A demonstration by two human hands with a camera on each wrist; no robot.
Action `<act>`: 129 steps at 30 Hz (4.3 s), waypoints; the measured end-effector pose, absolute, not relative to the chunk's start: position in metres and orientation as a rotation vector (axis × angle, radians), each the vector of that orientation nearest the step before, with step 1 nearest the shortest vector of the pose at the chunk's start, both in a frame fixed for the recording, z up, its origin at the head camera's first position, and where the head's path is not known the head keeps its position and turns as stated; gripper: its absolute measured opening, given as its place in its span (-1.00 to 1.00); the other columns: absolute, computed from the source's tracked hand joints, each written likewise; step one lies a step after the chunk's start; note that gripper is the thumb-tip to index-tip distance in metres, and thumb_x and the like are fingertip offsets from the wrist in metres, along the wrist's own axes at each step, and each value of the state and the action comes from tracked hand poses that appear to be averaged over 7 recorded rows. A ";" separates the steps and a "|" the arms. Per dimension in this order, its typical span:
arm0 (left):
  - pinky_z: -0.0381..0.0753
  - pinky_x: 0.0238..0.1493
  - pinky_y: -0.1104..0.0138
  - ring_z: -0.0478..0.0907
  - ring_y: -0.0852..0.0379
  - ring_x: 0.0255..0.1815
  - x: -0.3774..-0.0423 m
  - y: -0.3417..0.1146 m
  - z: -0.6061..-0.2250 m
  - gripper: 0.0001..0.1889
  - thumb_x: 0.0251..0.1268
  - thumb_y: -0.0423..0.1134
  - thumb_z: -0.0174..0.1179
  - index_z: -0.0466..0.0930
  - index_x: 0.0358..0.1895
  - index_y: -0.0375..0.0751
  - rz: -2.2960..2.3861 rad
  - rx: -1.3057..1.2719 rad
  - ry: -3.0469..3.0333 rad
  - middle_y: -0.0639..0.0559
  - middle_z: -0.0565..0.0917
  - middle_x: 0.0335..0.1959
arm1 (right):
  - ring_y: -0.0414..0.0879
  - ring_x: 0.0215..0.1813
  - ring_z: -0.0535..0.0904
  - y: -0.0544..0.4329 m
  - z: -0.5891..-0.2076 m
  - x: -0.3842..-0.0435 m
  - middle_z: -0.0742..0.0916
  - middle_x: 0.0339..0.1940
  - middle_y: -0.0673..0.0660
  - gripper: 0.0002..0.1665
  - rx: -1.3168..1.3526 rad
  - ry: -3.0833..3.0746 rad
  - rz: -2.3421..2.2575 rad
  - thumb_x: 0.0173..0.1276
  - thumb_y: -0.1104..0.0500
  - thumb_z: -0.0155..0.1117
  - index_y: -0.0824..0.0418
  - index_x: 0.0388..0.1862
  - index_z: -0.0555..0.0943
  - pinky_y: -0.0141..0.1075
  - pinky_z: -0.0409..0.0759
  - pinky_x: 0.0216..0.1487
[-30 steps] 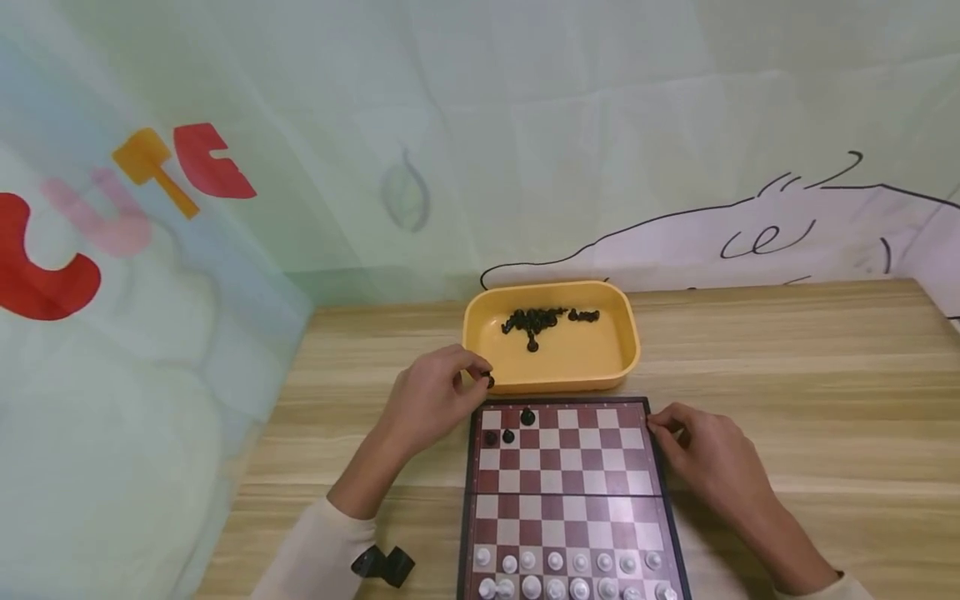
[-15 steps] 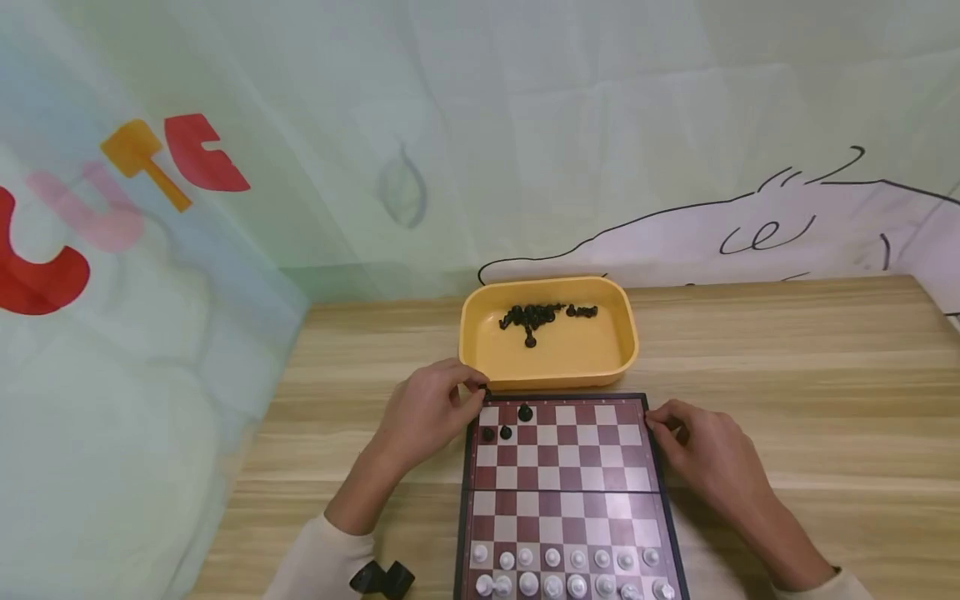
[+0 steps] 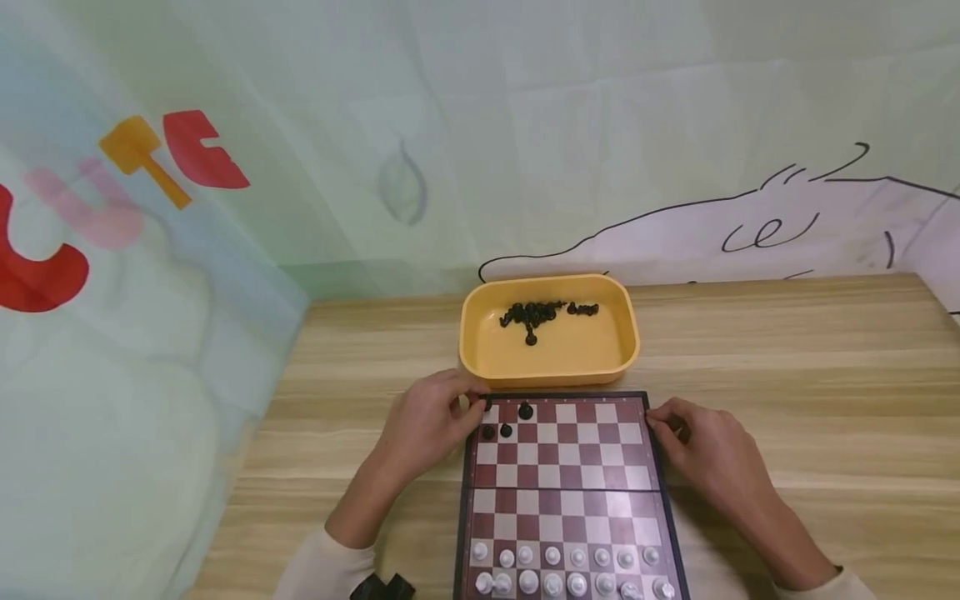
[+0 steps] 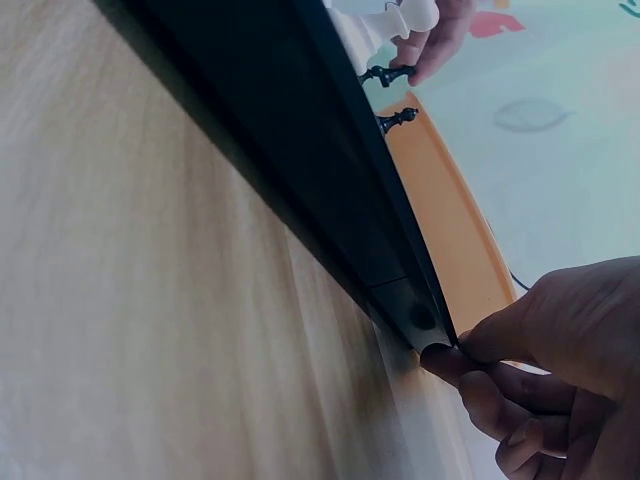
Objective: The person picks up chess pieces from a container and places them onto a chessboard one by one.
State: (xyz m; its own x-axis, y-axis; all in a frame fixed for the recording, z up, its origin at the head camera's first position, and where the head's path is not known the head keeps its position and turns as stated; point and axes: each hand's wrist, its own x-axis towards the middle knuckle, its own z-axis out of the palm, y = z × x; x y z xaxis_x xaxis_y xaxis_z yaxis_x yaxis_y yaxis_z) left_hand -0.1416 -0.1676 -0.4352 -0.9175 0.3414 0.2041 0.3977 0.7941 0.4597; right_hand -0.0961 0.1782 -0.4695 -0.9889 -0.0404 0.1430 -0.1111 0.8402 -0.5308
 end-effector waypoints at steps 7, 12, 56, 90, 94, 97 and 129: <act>0.47 -0.52 0.49 0.45 0.36 -0.51 -0.139 -0.168 -0.444 -0.85 0.26 -0.32 0.50 0.85 -0.13 -0.05 -0.776 -0.584 -2.895 0.17 0.80 -0.25 | -0.21 -0.47 0.54 0.178 -0.470 -0.096 0.84 -0.41 0.00 -0.92 0.113 -2.913 0.846 0.37 0.25 0.48 0.11 -0.19 0.83 -0.28 0.51 -0.44; 0.47 -0.52 0.48 0.45 0.35 -0.51 -0.140 -0.169 -0.444 -0.85 0.27 -0.32 0.50 0.85 -0.13 -0.04 -0.775 -0.570 -2.904 0.17 0.79 -0.25 | -0.21 -0.48 0.52 0.176 -0.471 -0.097 0.83 -0.43 -0.02 -0.94 0.114 -2.903 0.844 0.37 0.24 0.49 0.10 -0.21 0.83 -0.28 0.50 -0.45; 0.51 -0.46 0.46 0.47 0.34 -0.48 -0.145 -0.170 -0.459 -0.88 0.34 -0.32 0.45 0.82 -0.11 -0.08 -0.893 -0.560 -2.933 0.14 0.78 -0.21 | -0.23 -0.48 0.54 0.177 -0.469 -0.098 0.83 -0.45 -0.03 -0.95 0.089 -2.890 0.836 0.38 0.23 0.48 0.11 -0.22 0.82 -0.24 0.53 -0.44; 0.62 -0.27 0.43 0.57 0.32 -0.33 -0.142 -0.173 -0.464 -0.81 0.38 -0.26 0.45 0.84 0.00 -0.10 -0.972 -0.571 -2.925 0.07 0.81 -0.07 | -0.21 -0.48 0.50 0.179 -0.470 -0.095 0.84 -0.42 -0.03 -0.91 0.086 -2.883 0.838 0.36 0.27 0.49 0.09 -0.22 0.83 -0.30 0.45 -0.45; 0.61 -0.28 0.43 0.56 0.32 -0.34 -0.141 -0.174 -0.463 -0.80 0.36 -0.26 0.46 0.83 0.00 -0.12 -0.953 -0.572 -2.923 0.07 0.81 -0.09 | -0.21 -0.48 0.50 0.178 -0.469 -0.096 0.84 -0.43 -0.03 -0.91 0.088 -2.889 0.849 0.37 0.27 0.48 0.10 -0.21 0.82 -0.31 0.44 -0.45; 0.59 -0.32 0.44 0.54 0.32 -0.36 -0.141 -0.175 -0.464 -0.80 0.35 -0.27 0.47 0.83 0.00 -0.13 -0.951 -0.574 -2.923 0.08 0.80 -0.13 | -0.21 -0.49 0.50 0.178 -0.469 -0.097 0.84 -0.42 -0.02 -0.92 0.091 -2.891 0.853 0.37 0.27 0.48 0.10 -0.21 0.82 -0.30 0.44 -0.46; 0.63 -0.32 0.35 0.61 0.21 -0.32 -0.180 -0.163 -0.430 -0.83 0.47 -0.19 0.38 0.81 -0.01 -0.12 -0.841 -0.688 -2.786 0.10 0.78 -0.21 | -0.23 -0.49 0.53 0.177 -0.470 -0.097 0.83 -0.44 -0.03 -0.93 0.092 -2.895 0.840 0.37 0.26 0.48 0.11 -0.21 0.82 -0.29 0.50 -0.46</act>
State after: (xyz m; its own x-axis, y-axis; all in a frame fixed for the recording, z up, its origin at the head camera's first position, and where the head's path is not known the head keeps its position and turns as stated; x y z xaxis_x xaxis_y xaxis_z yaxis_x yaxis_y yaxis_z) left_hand -0.1795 -0.1628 -0.4304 -0.8834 0.3837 0.2688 0.4684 0.7376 0.4863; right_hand -0.0969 0.1772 -0.4696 -0.9903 -0.0236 0.1370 -0.0933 0.8436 -0.5288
